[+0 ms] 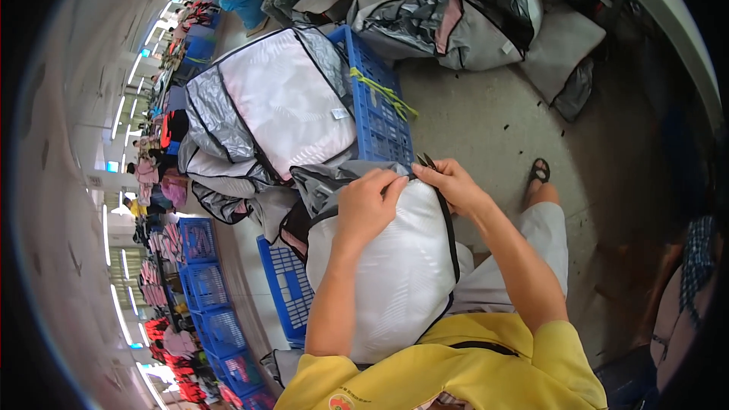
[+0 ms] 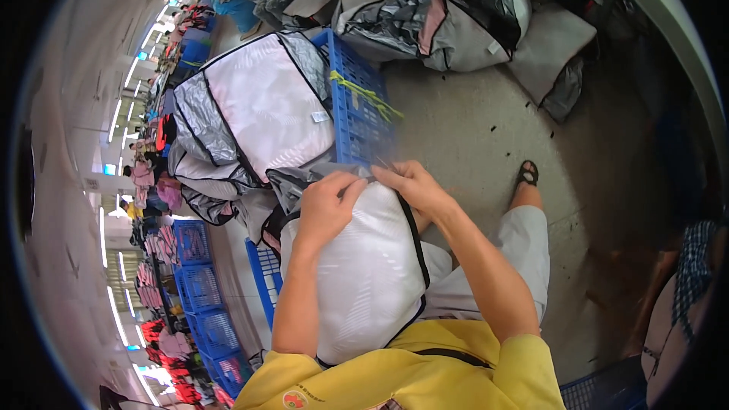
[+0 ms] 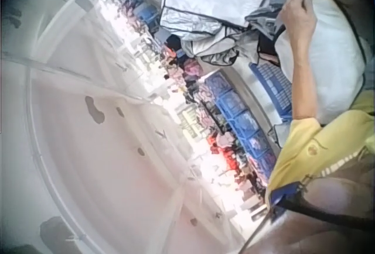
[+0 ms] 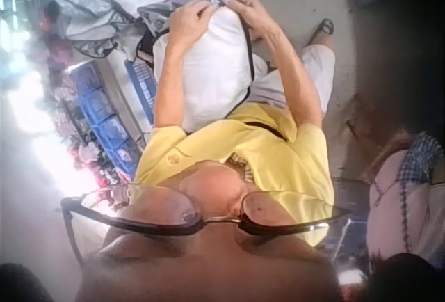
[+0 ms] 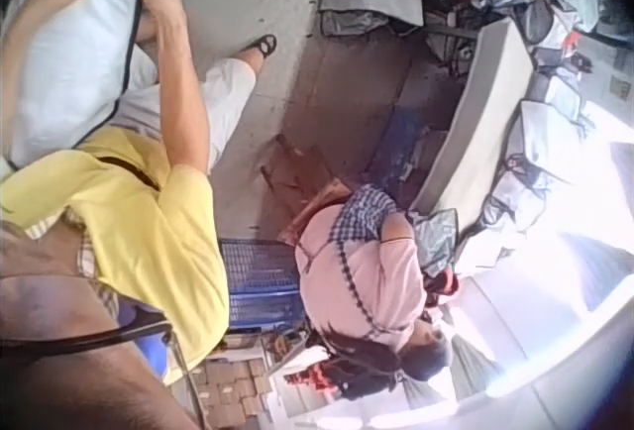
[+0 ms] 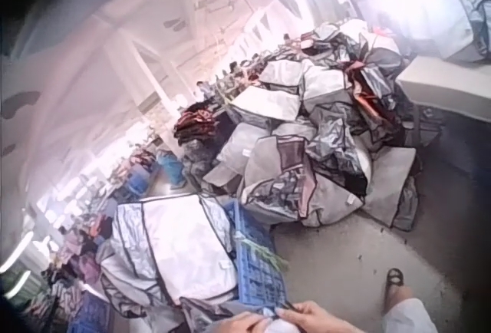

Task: Zipping up, tagging, and organizing large textile bags into crates in a factory setting.

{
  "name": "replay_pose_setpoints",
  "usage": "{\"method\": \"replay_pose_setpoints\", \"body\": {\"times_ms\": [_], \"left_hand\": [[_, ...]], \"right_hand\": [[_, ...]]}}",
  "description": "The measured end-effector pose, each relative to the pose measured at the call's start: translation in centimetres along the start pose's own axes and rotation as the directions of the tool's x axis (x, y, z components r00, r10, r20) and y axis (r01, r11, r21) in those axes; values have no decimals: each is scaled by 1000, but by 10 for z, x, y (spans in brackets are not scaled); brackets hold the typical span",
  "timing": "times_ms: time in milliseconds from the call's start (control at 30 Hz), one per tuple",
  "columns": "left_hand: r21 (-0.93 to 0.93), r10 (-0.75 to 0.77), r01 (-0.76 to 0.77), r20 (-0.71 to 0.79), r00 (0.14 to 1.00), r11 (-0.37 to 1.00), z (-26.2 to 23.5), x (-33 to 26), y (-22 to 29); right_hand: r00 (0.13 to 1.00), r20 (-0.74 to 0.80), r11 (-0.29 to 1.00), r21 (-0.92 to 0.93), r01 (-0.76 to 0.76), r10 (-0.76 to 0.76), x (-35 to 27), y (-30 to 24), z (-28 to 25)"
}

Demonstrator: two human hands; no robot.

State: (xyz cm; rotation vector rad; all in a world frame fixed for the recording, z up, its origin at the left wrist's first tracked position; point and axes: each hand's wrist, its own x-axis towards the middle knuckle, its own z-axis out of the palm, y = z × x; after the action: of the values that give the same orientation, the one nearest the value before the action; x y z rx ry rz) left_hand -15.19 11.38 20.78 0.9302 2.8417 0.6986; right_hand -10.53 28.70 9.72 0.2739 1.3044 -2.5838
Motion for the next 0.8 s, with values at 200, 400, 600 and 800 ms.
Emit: {"method": "replay_pose_setpoints", "body": {"times_ms": [200,400,600,800], "left_hand": [[-285,-121,168,176,977,944,3,-3,-8],[-314,-140,202,210,968,928,9,2,-2],[-280,-158,208,193,968,937,12,2,0],[-265,-144,185,165,976,946,14,0,2]], "right_hand": [[993,-58,980,175,-90,101,-14,13,-13],[906,-234,879,-414,236,-354,-46,29,-35],[712,-73,406,-859,310,-699,-66,6,-15],[638,121,147,-925,350,-761,-60,-9,-13]]}}
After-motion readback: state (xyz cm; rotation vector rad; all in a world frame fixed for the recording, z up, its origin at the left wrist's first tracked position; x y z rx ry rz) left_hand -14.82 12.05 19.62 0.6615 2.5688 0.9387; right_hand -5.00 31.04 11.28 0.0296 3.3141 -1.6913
